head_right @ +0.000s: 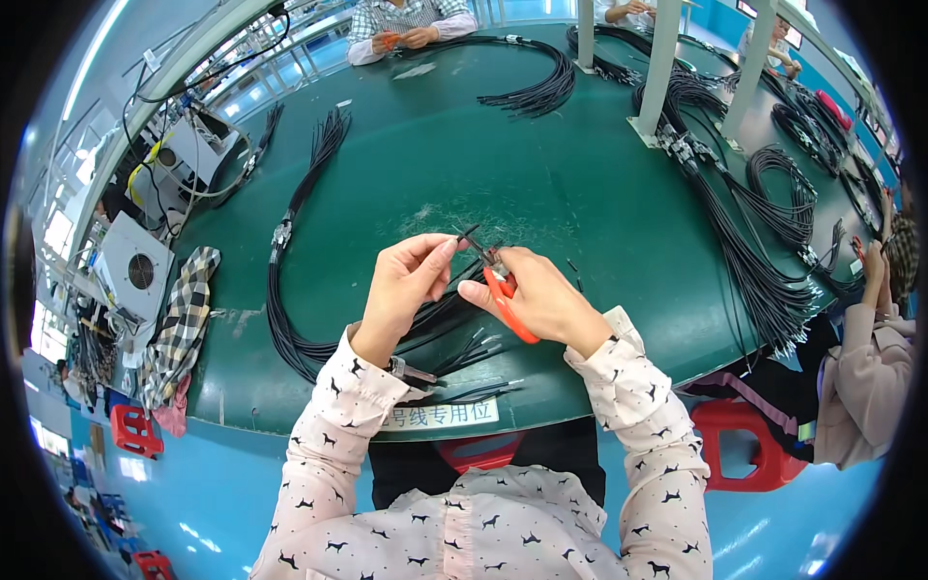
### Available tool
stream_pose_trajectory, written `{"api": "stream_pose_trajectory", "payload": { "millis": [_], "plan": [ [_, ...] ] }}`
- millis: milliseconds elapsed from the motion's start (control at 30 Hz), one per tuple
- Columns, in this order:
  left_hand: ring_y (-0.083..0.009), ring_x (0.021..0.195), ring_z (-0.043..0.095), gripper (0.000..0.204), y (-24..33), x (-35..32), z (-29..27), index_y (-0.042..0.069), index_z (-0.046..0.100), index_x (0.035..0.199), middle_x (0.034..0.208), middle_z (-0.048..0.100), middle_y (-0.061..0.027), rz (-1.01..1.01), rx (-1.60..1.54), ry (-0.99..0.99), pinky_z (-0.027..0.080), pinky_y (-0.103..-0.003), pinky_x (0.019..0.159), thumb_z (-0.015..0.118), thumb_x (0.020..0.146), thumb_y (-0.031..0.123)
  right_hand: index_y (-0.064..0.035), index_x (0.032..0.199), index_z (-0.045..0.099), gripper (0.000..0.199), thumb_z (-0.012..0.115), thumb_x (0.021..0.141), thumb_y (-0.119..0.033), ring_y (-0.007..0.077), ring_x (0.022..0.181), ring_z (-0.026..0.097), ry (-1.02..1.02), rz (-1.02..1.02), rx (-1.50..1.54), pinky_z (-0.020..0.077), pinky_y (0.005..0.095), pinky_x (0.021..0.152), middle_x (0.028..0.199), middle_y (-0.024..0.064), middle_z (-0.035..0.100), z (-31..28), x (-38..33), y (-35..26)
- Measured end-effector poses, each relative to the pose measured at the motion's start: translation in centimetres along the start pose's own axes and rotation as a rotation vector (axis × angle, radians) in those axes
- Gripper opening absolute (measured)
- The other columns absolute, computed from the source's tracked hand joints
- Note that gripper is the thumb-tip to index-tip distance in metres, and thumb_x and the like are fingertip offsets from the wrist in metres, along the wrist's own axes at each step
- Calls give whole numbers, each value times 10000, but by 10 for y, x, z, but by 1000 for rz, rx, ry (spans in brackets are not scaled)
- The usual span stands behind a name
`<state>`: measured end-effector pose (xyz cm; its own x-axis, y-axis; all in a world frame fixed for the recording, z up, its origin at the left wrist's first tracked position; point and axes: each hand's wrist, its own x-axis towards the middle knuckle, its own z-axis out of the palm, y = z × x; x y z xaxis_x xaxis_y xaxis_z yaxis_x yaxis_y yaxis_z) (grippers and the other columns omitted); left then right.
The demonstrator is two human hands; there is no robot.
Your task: The person strips the ends of wires in a cable bundle using pliers, places the bundle aside, and then strips the wire ends of another cable bundle using the pliers.
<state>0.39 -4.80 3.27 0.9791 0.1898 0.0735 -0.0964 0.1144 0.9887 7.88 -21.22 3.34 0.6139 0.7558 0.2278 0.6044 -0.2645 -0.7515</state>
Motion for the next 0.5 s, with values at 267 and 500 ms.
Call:
{"api": "stream_pose_trajectory", "payload": {
  "millis": [267,500],
  "plan": [
    [-43,521,430,80,-11,-2,13,-3,592,865,714,471,-5,330,157,145,350,-172,447,570,789,-2,30,849,483,474,680,698,-374,252,601,415,153,-87,-56,355,343,546,696,120,426,12,-4,-4],
    [-96,552,430,156,-13,-4,17,23,599,869,668,450,-41,561,561,236,358,-228,466,601,728,-43,28,848,481,472,689,689,-364,254,600,424,160,-116,-55,352,341,540,697,122,436,8,-8,-4]
  ]
}}
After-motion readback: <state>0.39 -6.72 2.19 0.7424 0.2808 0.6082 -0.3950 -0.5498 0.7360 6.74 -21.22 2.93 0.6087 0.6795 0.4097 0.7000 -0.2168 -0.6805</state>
